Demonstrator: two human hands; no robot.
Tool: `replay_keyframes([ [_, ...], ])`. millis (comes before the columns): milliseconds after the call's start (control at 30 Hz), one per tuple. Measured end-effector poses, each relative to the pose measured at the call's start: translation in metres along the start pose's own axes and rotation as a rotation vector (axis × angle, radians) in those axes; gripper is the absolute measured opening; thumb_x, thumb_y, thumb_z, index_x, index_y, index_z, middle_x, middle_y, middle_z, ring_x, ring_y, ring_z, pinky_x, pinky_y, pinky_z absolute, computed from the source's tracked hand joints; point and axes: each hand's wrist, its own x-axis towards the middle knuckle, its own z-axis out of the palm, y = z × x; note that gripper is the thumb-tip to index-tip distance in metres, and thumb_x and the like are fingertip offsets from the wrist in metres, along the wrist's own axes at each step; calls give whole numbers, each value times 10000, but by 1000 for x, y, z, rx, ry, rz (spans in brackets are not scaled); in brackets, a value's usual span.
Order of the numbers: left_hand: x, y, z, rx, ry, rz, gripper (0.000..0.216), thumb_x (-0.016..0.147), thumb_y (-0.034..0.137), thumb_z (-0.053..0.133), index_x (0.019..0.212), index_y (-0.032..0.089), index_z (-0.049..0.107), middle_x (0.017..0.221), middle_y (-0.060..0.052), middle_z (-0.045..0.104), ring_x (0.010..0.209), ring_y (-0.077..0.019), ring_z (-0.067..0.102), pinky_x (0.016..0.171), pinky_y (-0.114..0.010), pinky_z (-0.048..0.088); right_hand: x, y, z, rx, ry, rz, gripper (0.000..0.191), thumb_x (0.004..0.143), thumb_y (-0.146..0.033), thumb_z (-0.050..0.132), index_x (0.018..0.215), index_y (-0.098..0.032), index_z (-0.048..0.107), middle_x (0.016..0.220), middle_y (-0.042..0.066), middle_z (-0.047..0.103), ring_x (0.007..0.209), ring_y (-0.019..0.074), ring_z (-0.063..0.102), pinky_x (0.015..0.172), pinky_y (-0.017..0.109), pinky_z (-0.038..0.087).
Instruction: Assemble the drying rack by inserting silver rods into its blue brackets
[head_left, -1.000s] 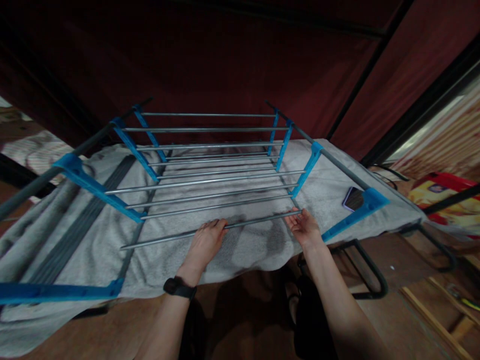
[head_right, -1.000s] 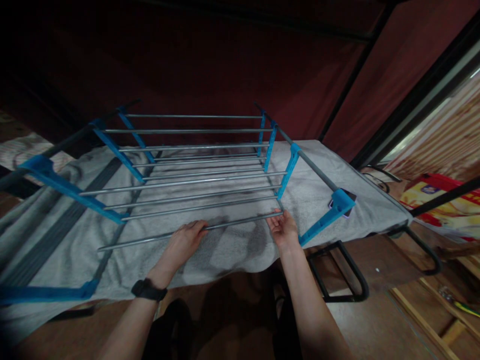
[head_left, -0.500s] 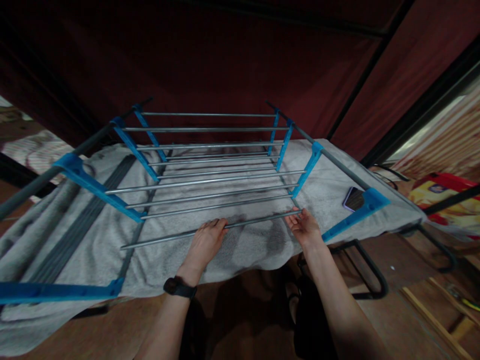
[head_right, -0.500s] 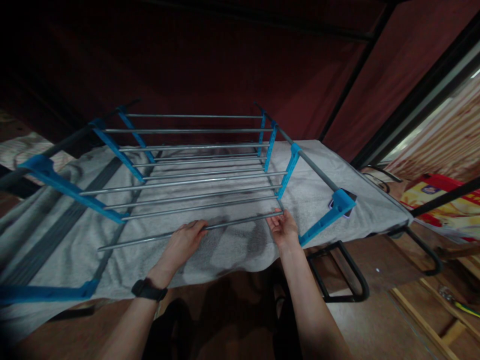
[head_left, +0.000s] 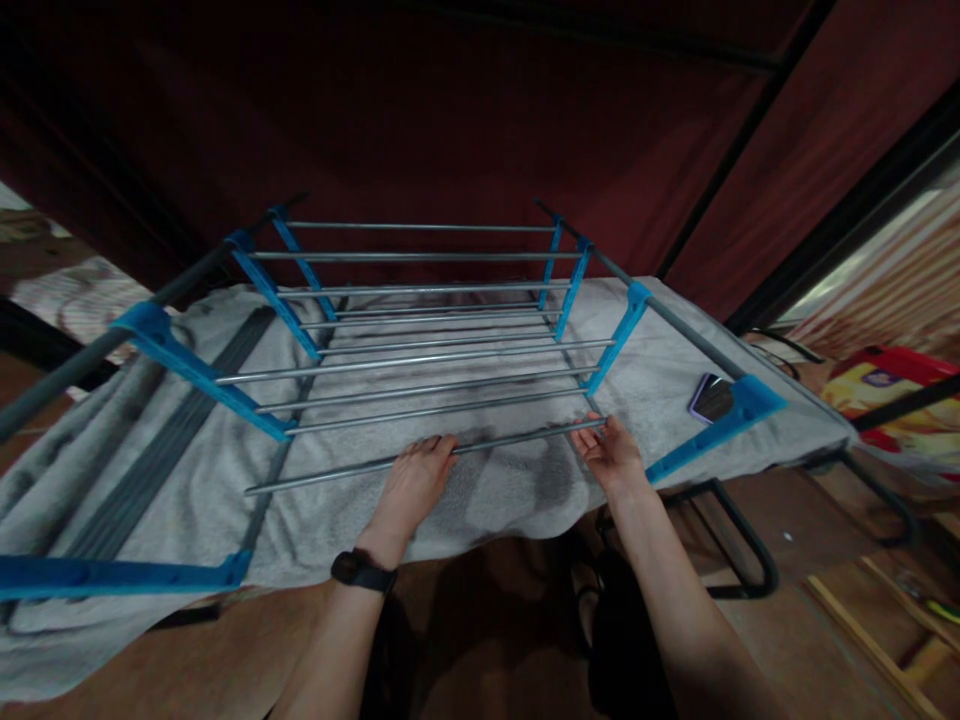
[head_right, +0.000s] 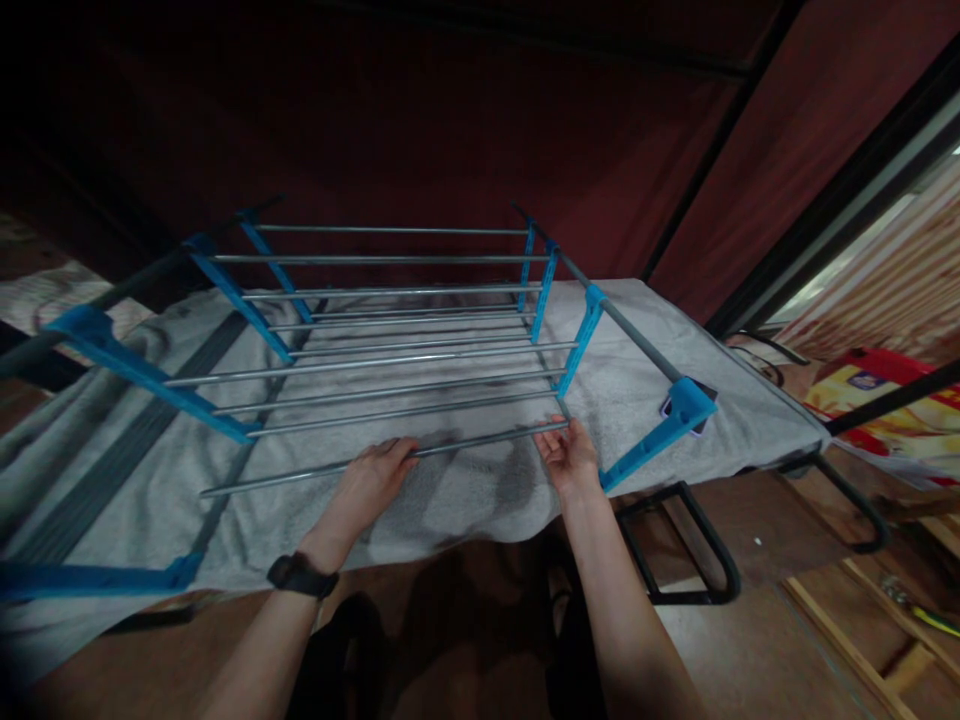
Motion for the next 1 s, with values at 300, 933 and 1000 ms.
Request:
replay_keyframes([
  [300,-1,5,0,106,17,33,223,984,199,378,1071,185,582,934,-82,673,874,-227,636,829,-373,435,-3,-3,1,-76,47,33,294,972,-296,375,800,-218,601,735,-2,654,669,122,655,699,316,581],
  [933,-6,16,-4,137,5,45,269,926,57,402,1077,195,575,986,-73,645,913,-217,617,877,-377,424,0,-7,-5,-78,36,12,287,977,-302,351,845,-213,590,783,23,640,729,138,671,675,311,599],
  [1000,-6,16,-4,136,-6,42,266,925,57,406,1079,194,574,981,-70,646,912,-214,617,879,-374,423,-1,-8,-4,-77,39,13,298,979,-303,346,841,-210,594,772,24,640,722,137,669,668,308,598],
])
